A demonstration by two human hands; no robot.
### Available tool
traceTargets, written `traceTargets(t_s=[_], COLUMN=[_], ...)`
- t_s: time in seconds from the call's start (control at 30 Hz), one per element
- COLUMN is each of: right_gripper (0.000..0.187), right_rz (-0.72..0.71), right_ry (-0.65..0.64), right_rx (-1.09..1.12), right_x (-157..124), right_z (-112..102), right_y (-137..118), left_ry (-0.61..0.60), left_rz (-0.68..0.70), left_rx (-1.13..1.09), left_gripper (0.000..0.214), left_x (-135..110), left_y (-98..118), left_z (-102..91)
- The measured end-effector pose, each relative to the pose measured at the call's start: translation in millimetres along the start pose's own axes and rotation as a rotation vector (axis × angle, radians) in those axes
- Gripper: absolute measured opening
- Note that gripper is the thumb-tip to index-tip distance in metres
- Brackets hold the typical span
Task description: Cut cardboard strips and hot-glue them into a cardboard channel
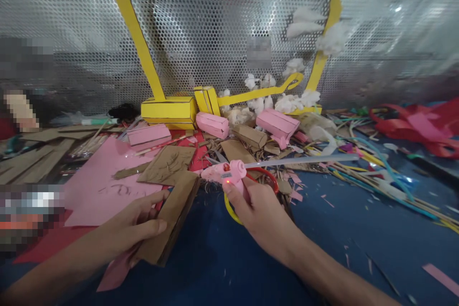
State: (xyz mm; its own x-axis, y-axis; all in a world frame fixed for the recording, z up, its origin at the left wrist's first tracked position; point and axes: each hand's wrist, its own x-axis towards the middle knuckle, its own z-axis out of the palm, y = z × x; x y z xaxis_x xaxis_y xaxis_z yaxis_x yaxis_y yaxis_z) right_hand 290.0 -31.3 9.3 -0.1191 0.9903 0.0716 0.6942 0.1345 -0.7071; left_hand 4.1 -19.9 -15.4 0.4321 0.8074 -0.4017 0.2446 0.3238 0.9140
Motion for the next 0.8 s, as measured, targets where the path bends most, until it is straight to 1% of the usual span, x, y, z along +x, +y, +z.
traceTargets(t_s=[0.2, 0.33, 0.47, 0.63, 0.8], right_gripper=[0.056, 0.056, 0.054, 0.054, 0.055], right_rz=[-0.056, -0.052, -0.064, -0.064, -0.040], right_ry=[0.060, 0.063, 0.068, 0.084, 0.067], right_rx=[-0.075, -0.101, -0.087, -0.154, -0.141], right_x=[0.5, 0.9, 0.7, -0.2, -0.3], right_z=[0.7, 1.1, 1.2, 1.7, 2.8], right_y=[1.5, 2.2, 1.4, 0.7, 1.8], left_ry=[-0.018, -0.028, 0.004, 0.006, -0.004], left_rz=[0.025, 0.015, 0.013, 0.008, 0.011], left_rx=[-0.007, 0.005, -0.012, -0.021, 0.007], left_gripper=[0.066, 0.066, 0.068, 0.069, 0.071], left_x=[0.0, 0.3, -0.2, -0.7, 0.4], left_y=[2.6, 2.9, 1.0, -0.6, 0.9], left_z=[1.8, 1.8, 0.9, 0.0, 1.4])
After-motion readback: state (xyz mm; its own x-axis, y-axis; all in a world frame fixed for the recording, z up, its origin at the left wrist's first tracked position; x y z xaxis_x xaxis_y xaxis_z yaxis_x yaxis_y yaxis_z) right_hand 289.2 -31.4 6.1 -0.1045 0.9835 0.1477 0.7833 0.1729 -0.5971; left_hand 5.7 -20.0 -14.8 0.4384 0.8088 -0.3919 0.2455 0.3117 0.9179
